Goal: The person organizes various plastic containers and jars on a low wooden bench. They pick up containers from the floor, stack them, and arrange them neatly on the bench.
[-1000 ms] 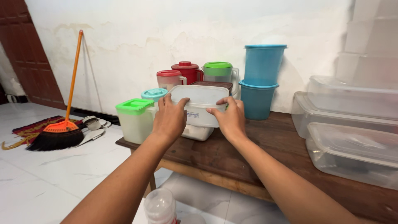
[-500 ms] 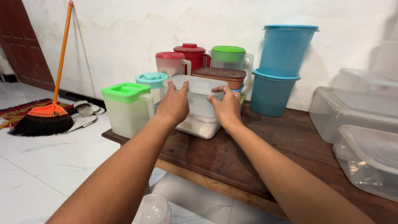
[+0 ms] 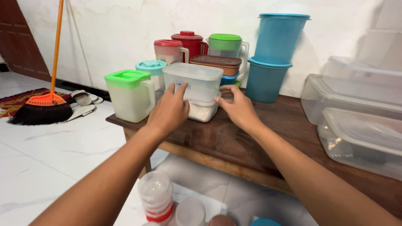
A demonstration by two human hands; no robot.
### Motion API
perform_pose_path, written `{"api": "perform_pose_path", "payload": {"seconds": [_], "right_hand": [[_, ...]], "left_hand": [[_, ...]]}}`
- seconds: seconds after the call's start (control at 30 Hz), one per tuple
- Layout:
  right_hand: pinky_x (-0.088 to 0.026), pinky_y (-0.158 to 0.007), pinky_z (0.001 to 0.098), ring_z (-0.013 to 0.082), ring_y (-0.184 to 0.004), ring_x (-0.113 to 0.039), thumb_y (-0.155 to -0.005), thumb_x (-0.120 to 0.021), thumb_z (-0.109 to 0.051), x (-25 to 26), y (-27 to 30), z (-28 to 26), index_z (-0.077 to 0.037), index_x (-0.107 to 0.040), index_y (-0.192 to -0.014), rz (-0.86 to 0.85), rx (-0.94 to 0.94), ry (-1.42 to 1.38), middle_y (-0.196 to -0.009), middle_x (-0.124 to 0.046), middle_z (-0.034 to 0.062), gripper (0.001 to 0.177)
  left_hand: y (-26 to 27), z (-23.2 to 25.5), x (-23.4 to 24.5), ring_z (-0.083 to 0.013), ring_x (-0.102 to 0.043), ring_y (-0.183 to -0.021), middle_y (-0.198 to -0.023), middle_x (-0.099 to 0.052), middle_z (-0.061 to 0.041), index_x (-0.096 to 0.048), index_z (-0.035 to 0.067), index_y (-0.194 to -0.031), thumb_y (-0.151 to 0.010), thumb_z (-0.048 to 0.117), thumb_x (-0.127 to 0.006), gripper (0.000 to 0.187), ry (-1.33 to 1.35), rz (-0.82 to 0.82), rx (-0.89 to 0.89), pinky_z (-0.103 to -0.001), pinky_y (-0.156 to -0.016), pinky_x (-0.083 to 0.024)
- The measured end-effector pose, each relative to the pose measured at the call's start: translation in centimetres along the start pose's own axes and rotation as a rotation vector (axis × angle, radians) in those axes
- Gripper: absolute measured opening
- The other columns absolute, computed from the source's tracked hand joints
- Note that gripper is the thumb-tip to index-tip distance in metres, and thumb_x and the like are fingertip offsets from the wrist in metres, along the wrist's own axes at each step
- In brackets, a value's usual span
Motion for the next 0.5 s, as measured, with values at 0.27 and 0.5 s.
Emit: {"api": "perform_pose_path", "payload": {"seconds": [0.27, 0.5], "right_hand": [[-0.057, -0.094, 0.0323, 0.0170, -0.108, -0.073, -0.093, -0.067, -0.030, -2.1, 9.4, -3.0, -0.007, -0.065, -0.126, -0.210, 0.023, -0.050, -0.117, -0.076, 0.0075, 0.041], [-0.057, -0.092, 0.0340, 0.0187, -0.108, -0.073, -0.089, -0.072, -0.031, -10.6, 14.5, -2.5, -0.005, -0.066, -0.125, -0.407, 0.018, -0.069, -0.117, -0.076, 0.0106, 0.044]], "left_hand": [[13.0, 0.9, 5.2, -0.0436, -0.052, -0.127, -0.138, -0.055, -0.024, -0.054, 0.004, -0.138, -0.094, 0.021, -0.061, 0.048, 0.051, -0.004, -0.073, -0.050, -0.102, -0.044], [20.2, -4.4, 7.6, -0.0353, -0.062, -0.122, -0.129, -0.066, -0.018, -0.057, 0.009, -0.138, -0.097, 0.028, -0.056, 0.046, 0.116, -0.177, 0.389, -0.045, -0.103, -0.048]]}}
Point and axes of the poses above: each hand's wrist, its own y-axis away from the middle knuckle, its own x-axis out of the back of the hand, z = x × y, the point moved 2 cm from there along -y, towards the middle knuckle
